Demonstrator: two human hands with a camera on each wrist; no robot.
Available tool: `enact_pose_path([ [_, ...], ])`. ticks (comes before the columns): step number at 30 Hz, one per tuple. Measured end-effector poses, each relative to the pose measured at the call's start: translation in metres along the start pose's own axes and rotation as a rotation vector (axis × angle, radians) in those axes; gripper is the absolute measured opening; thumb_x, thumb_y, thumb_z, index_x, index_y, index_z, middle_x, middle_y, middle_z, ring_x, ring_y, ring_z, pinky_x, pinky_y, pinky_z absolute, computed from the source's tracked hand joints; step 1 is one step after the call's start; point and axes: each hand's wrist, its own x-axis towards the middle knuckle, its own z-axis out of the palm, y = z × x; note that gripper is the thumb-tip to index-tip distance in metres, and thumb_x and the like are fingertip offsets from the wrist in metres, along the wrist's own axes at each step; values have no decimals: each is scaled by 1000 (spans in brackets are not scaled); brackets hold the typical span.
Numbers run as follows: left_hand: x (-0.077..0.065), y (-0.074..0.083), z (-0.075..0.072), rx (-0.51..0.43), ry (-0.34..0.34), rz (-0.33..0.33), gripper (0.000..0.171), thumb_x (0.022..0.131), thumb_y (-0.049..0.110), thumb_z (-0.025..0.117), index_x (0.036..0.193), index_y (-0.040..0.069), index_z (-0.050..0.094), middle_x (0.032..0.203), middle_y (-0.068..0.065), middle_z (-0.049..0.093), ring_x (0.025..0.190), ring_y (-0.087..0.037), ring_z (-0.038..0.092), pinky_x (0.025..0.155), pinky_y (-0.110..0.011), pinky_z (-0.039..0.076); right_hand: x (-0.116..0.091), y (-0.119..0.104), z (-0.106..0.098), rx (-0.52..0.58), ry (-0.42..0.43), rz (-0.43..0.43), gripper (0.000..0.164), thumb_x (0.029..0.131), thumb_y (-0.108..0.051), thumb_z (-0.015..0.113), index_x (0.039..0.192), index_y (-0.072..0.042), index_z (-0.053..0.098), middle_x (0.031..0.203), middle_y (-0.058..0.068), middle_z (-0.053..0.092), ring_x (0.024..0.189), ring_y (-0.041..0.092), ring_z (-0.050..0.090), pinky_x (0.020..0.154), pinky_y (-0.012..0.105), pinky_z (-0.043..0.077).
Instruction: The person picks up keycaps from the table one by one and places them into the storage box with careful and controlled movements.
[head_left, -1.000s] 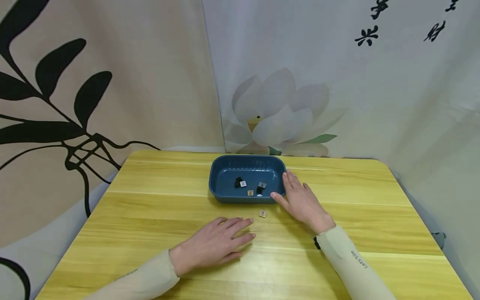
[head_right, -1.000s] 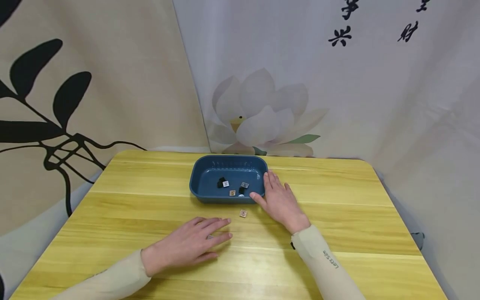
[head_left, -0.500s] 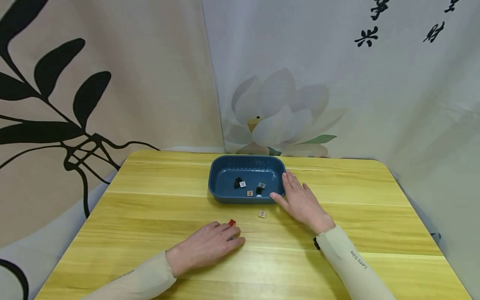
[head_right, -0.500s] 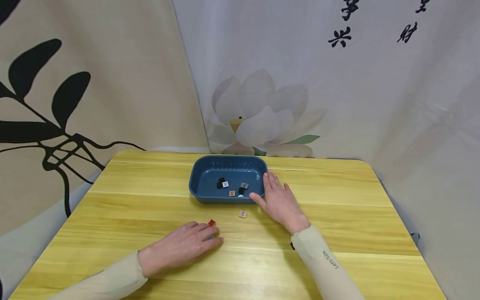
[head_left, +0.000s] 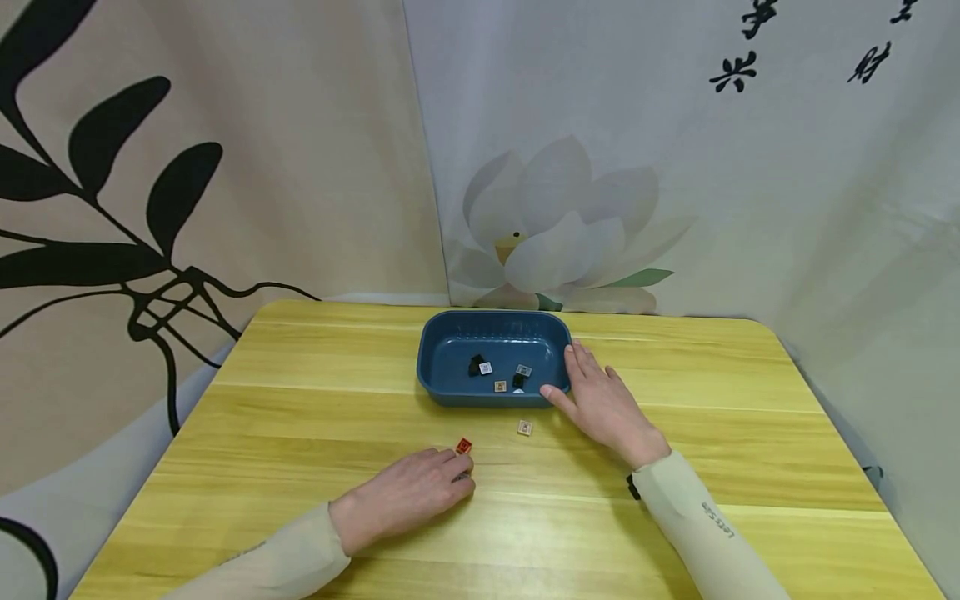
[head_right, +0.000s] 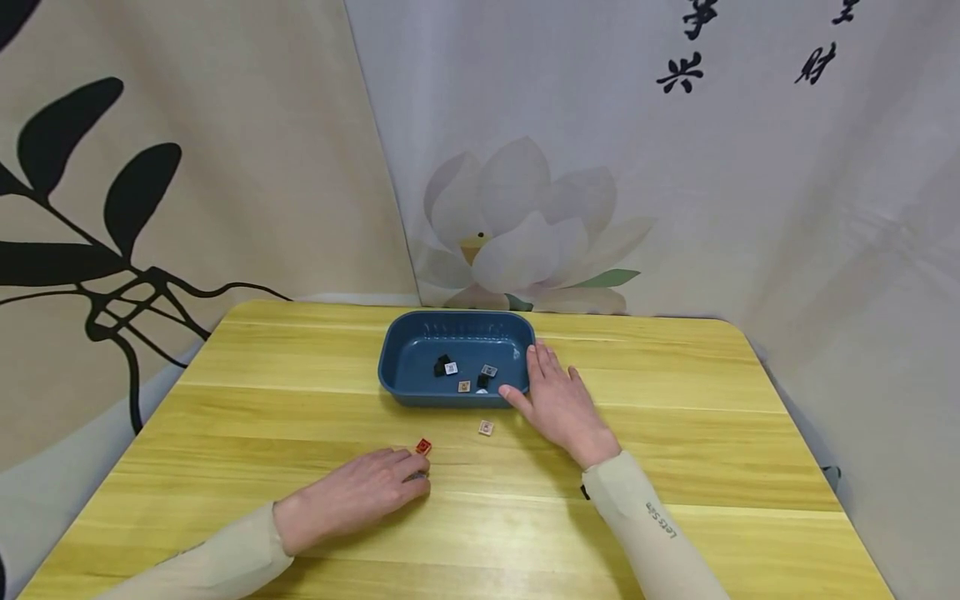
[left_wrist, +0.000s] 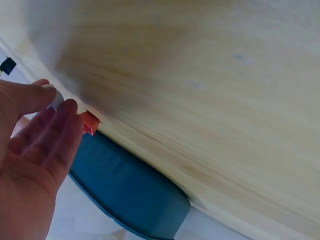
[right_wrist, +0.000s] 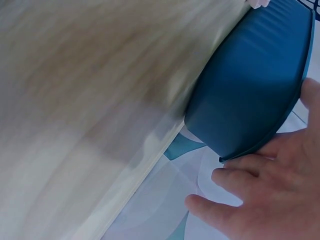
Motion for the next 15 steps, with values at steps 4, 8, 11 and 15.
enact_pose_path([
  [4, 1, 0, 0, -5, 28, 11, 14, 96, 7, 71, 108, 15, 70, 111, 0, 62, 93, -13, 59, 84, -26, 55, 0, 0, 0, 3, 0, 1, 95, 104, -69, 36, 163, 4, 17, 170, 22, 13, 156, 38, 18, 120, 65, 23],
  [8, 3, -2, -3, -13, 40, 26, 18, 96, 5, 73, 111, 13, 68, 114, -2, 62, 96, -14, 59, 89, -25, 56, 0, 0, 0, -1, 2, 2, 96, 104, -70, 34, 163, 4, 17, 170, 21, 13, 156, 38, 18, 120, 65, 24],
  [11, 6, -5, -8, -16, 63, 28, 21, 95, 5, 74, 114, 12, 68, 118, -3, 63, 100, -14, 60, 91, -25, 55, 0, 0, 0, -5, 7, 0, 97, 103, -71, 34, 162, 4, 17, 170, 21, 13, 156, 38, 19, 120, 65, 24],
  [15, 11, -12, -17, -14, 128, 14, 23, 95, 5, 75, 117, 11, 69, 120, -3, 62, 100, -14, 61, 90, -24, 55, -1, 1, 1, -3, 15, -7, 96, 104, -69, 36, 162, 4, 18, 170, 21, 13, 156, 38, 19, 119, 65, 25],
])
